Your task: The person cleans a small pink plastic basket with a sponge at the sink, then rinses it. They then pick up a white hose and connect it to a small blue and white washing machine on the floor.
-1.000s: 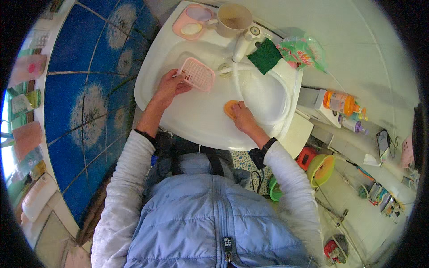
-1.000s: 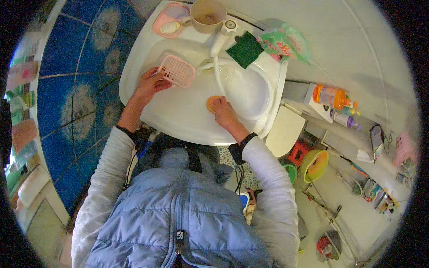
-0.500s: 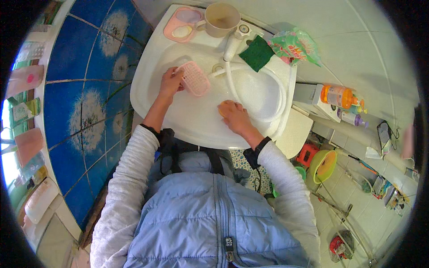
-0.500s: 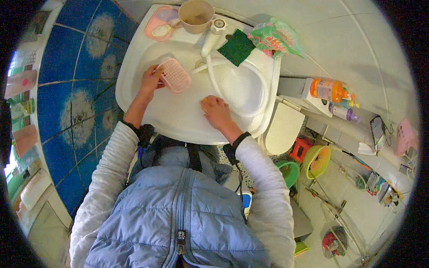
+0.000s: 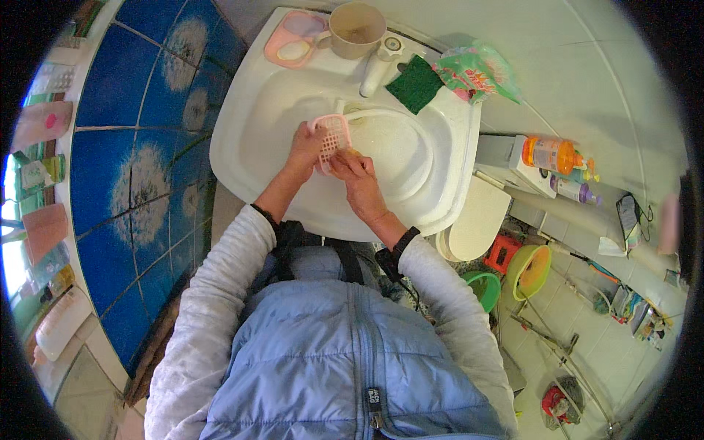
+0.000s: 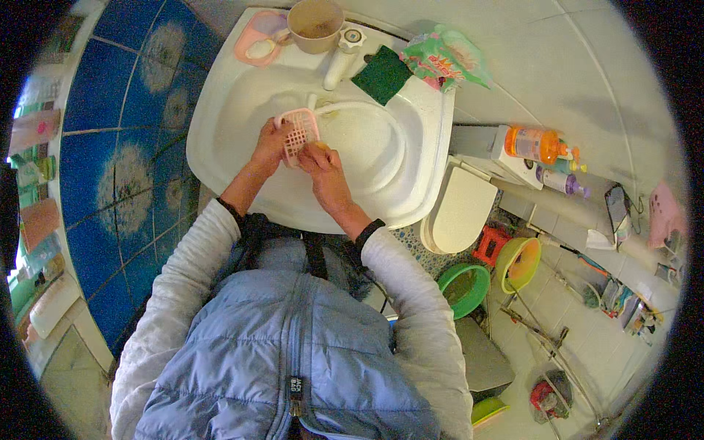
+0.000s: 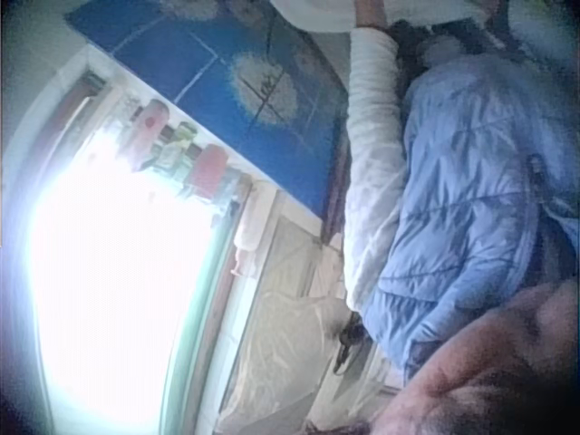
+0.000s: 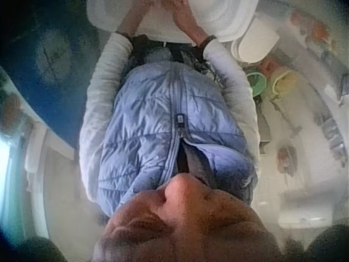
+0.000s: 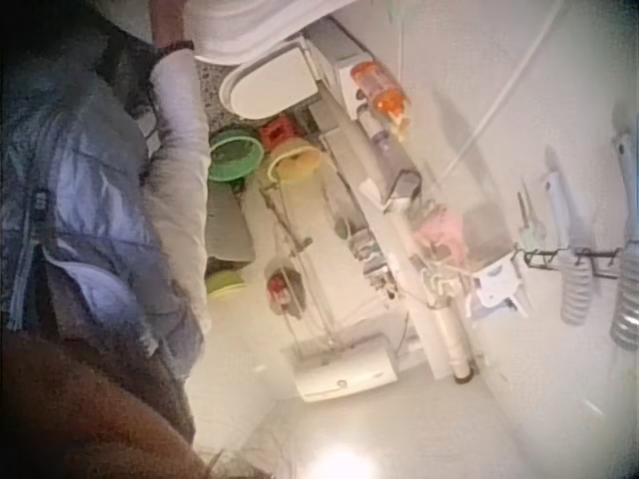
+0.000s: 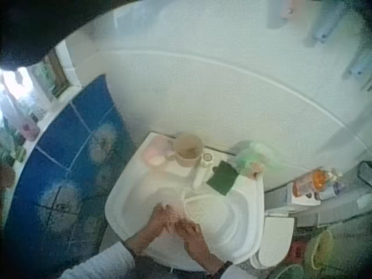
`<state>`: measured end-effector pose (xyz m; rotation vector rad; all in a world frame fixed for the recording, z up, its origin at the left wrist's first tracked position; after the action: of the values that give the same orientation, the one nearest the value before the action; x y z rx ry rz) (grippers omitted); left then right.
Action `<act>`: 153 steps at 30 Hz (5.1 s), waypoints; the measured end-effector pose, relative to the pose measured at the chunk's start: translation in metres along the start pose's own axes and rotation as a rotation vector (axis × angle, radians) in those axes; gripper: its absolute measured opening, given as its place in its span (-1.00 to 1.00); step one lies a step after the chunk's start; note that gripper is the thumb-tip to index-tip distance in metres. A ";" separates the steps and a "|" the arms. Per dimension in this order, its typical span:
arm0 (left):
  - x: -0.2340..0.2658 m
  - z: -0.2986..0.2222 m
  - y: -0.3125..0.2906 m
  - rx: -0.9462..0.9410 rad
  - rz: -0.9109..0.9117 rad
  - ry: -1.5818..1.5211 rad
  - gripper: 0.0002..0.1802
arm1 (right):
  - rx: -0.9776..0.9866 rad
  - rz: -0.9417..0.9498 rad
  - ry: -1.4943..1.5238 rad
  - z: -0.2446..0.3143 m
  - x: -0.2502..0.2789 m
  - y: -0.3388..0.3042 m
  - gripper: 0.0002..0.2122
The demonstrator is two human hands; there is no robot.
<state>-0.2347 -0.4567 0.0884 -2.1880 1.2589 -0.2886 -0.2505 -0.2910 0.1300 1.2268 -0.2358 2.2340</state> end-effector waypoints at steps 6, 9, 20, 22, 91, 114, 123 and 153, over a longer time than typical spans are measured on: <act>-0.027 -0.024 -0.021 0.029 0.126 -0.015 -0.68 | 0.007 -0.183 0.003 -0.018 0.043 0.040 -0.59; -0.019 -0.036 -0.016 -0.085 0.055 -0.080 -0.71 | -0.030 -0.215 0.157 -0.006 0.049 0.038 -0.75; -0.034 -0.021 -0.009 -0.318 -0.118 0.146 -0.77 | -0.009 -0.247 0.077 -0.010 0.054 0.034 -0.72; -0.028 -0.026 -0.009 -0.354 -0.111 0.104 -0.77 | -0.072 -0.186 0.193 -0.007 0.041 0.009 -0.77; -0.102 -0.124 -0.108 -0.020 0.764 -0.433 -0.28 | -0.040 -0.671 0.089 0.018 0.165 0.019 -0.87; -0.112 -0.118 -0.106 -0.127 0.656 -0.218 -0.27 | -0.294 -0.598 0.631 0.005 0.147 0.014 -0.83; -0.104 -0.119 -0.105 -0.125 0.734 -0.240 -0.17 | 0.026 -0.093 0.150 -0.006 0.177 -0.019 -0.81; -0.118 -0.146 -0.133 -0.821 0.128 0.547 -0.81 | -0.046 -0.776 0.169 0.035 0.177 0.021 -0.82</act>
<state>-0.2690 -0.3628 0.2957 -2.7886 2.0919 -0.3795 -0.3102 -0.2523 0.2970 0.8847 0.2255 1.6201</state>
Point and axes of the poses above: each hand's wrist, its own y-axis towards the middle knuckle, its own x-axis out of the back of the hand, z = x × y, the point moved 3 cm from there along y, towards the middle knuckle, and after that the axes turned 3 degrees about y, right-handed, at the moved point
